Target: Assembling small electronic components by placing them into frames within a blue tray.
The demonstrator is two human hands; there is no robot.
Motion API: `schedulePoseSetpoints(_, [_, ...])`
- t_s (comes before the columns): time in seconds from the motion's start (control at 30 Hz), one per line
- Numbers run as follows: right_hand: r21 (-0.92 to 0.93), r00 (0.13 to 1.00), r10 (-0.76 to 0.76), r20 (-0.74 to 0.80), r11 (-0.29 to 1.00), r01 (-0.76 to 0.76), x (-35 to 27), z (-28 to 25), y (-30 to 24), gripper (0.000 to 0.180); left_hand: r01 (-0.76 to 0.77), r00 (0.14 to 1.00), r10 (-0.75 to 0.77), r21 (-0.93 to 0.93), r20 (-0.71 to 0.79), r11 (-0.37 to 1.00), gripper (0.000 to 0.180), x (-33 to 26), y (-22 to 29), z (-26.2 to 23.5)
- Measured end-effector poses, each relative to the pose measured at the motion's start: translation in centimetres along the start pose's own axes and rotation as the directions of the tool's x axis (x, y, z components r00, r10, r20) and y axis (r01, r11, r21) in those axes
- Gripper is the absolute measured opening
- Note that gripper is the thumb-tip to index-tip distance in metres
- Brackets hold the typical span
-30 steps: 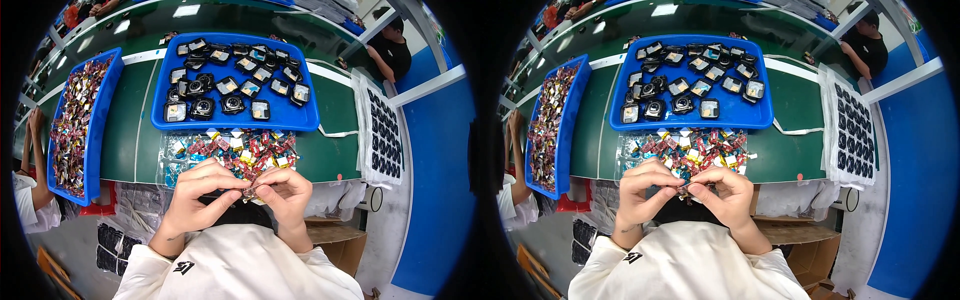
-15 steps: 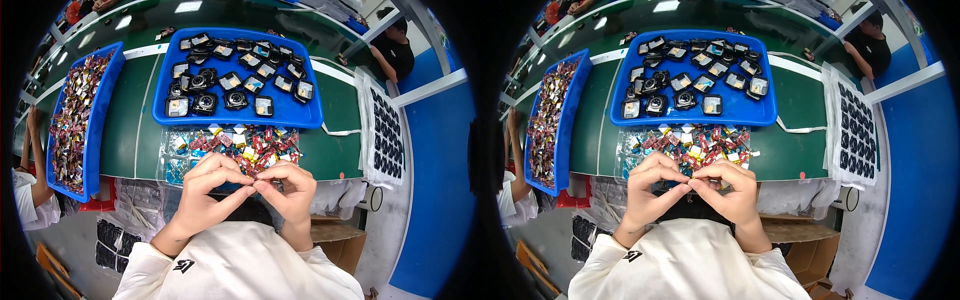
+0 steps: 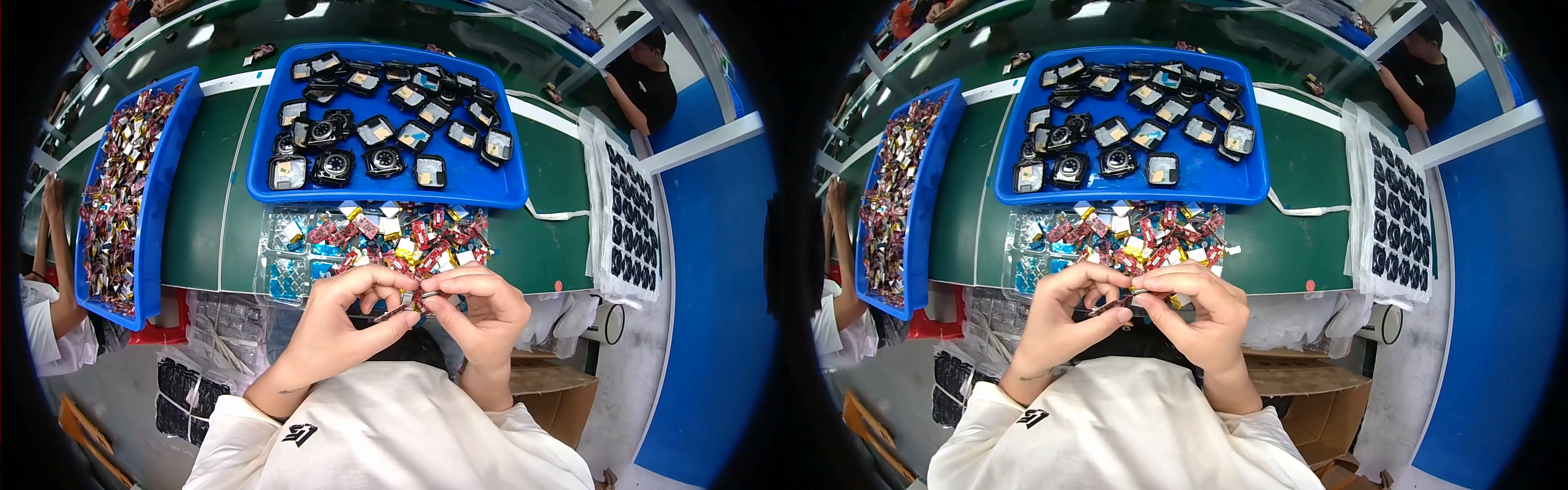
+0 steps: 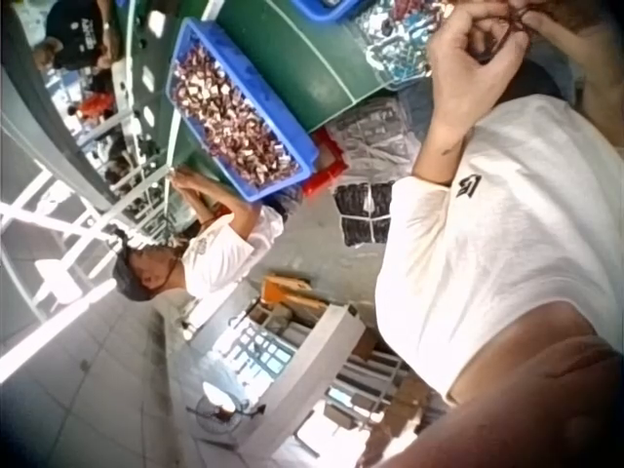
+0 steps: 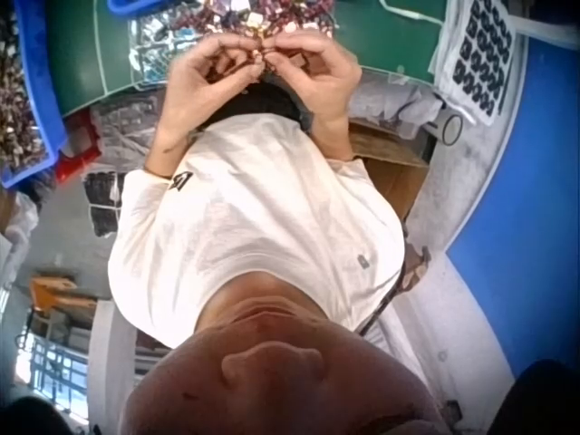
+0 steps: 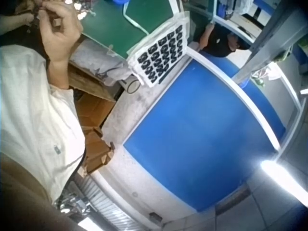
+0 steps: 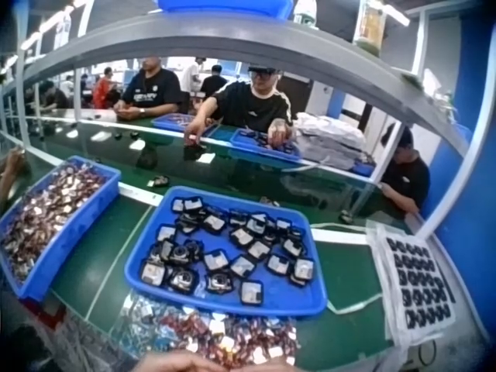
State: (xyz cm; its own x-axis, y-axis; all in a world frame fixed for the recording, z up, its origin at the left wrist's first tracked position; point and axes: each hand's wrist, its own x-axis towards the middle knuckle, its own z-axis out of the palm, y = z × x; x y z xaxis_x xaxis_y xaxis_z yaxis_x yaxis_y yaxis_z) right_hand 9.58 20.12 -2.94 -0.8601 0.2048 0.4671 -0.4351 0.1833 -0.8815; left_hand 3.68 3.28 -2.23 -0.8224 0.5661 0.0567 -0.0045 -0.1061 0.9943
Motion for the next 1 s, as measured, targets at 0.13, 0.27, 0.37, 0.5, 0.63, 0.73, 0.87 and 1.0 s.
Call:
schedulePoseSetpoints(0.13, [0.060, 1.000, 0.009, -0.006, 0.998, -0.008, 0.0, 0.1, 0.0, 0.017, -0.061, 0.998, 0.060, 0.059, 0.013, 0.996, 0.007, -0.2, -0.4, -0.2])
schedulePoseSetpoints(0.27, [0.229, 0.985, 0.171, 0.024, 0.958, -0.172, 0.2, -0.1, -0.5, 0.013, -0.157, 0.988, 0.155, 0.064, 0.026, 0.986, 0.006, 0.0, -0.1, -0.5])
schedulePoseSetpoints(0.37, [0.214, 0.970, 0.216, 0.113, 0.948, -0.236, 0.0, -0.6, -0.6, 0.009, -0.171, 0.985, 0.169, 0.059, 0.037, 0.983, 0.007, 0.0, -0.2, -0.5])
schedulePoseSetpoints(0.5, [0.253, 0.982, 0.161, 0.101, 0.950, -0.182, -0.1, -0.7, -0.4, 0.005, -0.115, 0.993, 0.114, 0.043, 0.035, 0.992, 0.008, -0.1, -0.1, -0.4])
schedulePoseSetpoints(0.63, [0.230, 0.970, 0.205, 0.129, 0.946, -0.230, -0.2, -0.3, -0.5, 0.008, -0.055, 0.998, 0.055, 0.011, 0.017, 0.998, 0.008, 0.0, -0.6, -0.4])
schedulePoseSetpoints(0.73, [0.258, 0.946, 0.236, 0.223, 0.921, -0.291, 0.0, -0.1, -0.7, 0.011, -0.079, 0.997, 0.079, -0.003, 0.016, 0.997, 0.009, 0.2, -0.7, -0.4])
schedulePoseSetpoints(0.87, [0.072, 0.981, 0.187, 0.050, 0.979, -0.190, 0.5, -0.1, 0.2, 0.010, -0.149, 0.987, 0.146, 0.040, 0.066, 0.988, 0.009, 0.2, -0.2, -0.7])
schedulePoseSetpoints(1.0, [-0.137, 0.997, 0.076, -0.006, 0.988, -0.076, 1.6, -0.9, 1.1, 0.008, -0.193, 0.981, 0.190, 0.072, 0.045, 0.979, 0.010, 0.4, 0.0, -0.9])
